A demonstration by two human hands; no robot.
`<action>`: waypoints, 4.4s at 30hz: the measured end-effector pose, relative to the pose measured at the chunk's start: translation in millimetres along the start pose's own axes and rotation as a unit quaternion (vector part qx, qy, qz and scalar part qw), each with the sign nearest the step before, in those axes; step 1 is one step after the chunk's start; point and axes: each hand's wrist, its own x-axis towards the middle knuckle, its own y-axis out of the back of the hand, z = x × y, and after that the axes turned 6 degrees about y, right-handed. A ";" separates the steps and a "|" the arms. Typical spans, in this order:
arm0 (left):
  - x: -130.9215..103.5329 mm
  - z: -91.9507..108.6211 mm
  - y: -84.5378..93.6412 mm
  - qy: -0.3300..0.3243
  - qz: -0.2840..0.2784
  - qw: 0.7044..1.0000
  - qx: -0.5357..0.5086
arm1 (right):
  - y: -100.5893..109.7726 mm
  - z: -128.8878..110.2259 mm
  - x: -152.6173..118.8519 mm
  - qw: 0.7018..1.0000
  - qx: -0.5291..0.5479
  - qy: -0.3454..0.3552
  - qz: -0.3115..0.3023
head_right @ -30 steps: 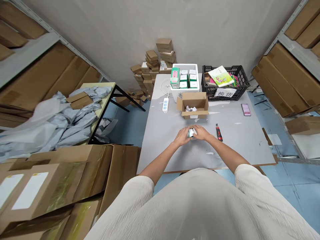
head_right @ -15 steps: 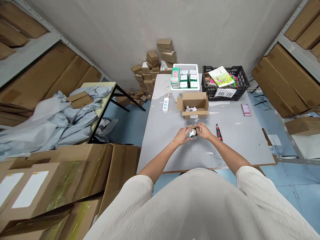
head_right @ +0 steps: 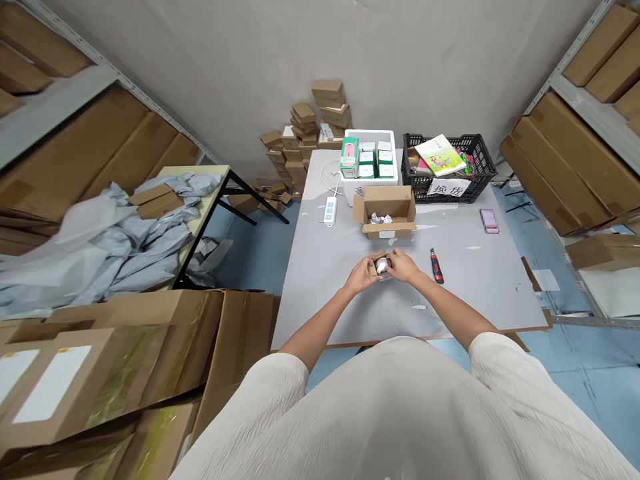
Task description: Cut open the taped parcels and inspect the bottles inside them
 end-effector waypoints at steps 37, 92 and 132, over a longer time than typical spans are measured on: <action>-5.6 7.5 -2.5 -0.049 0.032 0.996 0.069 | 23.0 -58.4 17.5 0.984 -0.099 -0.136 -0.063; 16.8 81.7 62.7 -0.029 -0.009 0.950 -0.312 | 95.1 -16.6 22.9 0.890 0.430 -0.044 0.148; 22.5 127.9 84.3 0.091 0.158 0.856 -0.483 | 31.1 -42.1 9.3 0.874 0.434 -0.042 0.216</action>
